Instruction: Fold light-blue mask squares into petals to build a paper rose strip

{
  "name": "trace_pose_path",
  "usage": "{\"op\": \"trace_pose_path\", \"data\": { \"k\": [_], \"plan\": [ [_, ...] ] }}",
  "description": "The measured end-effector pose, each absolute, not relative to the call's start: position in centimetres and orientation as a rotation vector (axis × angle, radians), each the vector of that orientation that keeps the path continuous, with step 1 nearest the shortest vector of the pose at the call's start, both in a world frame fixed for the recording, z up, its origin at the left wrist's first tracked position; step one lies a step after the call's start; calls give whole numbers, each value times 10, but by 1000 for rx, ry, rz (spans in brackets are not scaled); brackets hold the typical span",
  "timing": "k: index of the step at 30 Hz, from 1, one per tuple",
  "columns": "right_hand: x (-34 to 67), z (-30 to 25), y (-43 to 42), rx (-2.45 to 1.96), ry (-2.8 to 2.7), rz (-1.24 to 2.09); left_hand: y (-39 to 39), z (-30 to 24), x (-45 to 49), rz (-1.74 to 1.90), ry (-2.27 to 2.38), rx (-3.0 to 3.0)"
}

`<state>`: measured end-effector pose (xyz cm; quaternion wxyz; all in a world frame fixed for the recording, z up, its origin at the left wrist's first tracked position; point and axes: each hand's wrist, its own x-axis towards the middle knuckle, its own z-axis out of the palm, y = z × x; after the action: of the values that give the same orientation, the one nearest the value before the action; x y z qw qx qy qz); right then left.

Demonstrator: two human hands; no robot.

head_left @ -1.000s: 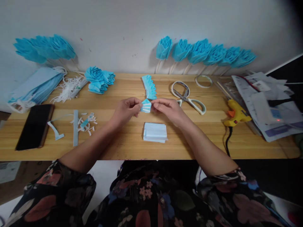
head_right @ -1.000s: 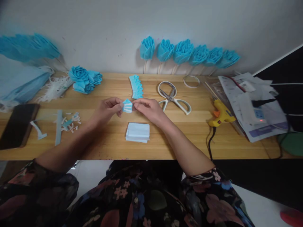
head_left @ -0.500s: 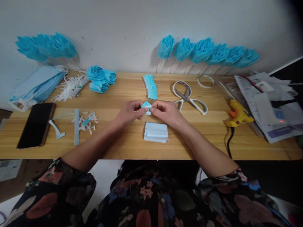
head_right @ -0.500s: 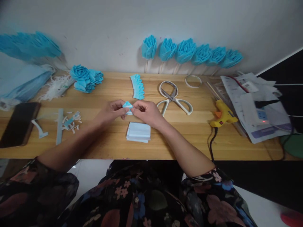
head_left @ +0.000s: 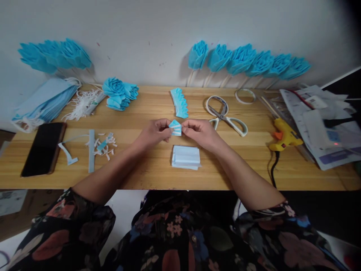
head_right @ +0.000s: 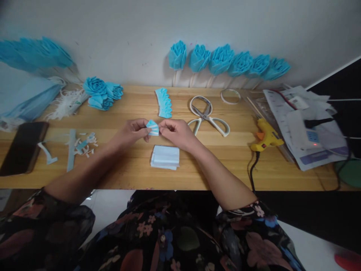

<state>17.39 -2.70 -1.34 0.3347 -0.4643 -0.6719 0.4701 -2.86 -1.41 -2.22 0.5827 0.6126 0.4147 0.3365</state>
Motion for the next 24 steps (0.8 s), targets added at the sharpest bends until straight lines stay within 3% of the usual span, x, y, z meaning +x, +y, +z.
{"op": "trace_pose_path", "data": {
  "k": [24],
  "plan": [
    [168,-17,-30,-1202,-1764,1156,-20,-22,-22,816,964,1380]
  ]
}}
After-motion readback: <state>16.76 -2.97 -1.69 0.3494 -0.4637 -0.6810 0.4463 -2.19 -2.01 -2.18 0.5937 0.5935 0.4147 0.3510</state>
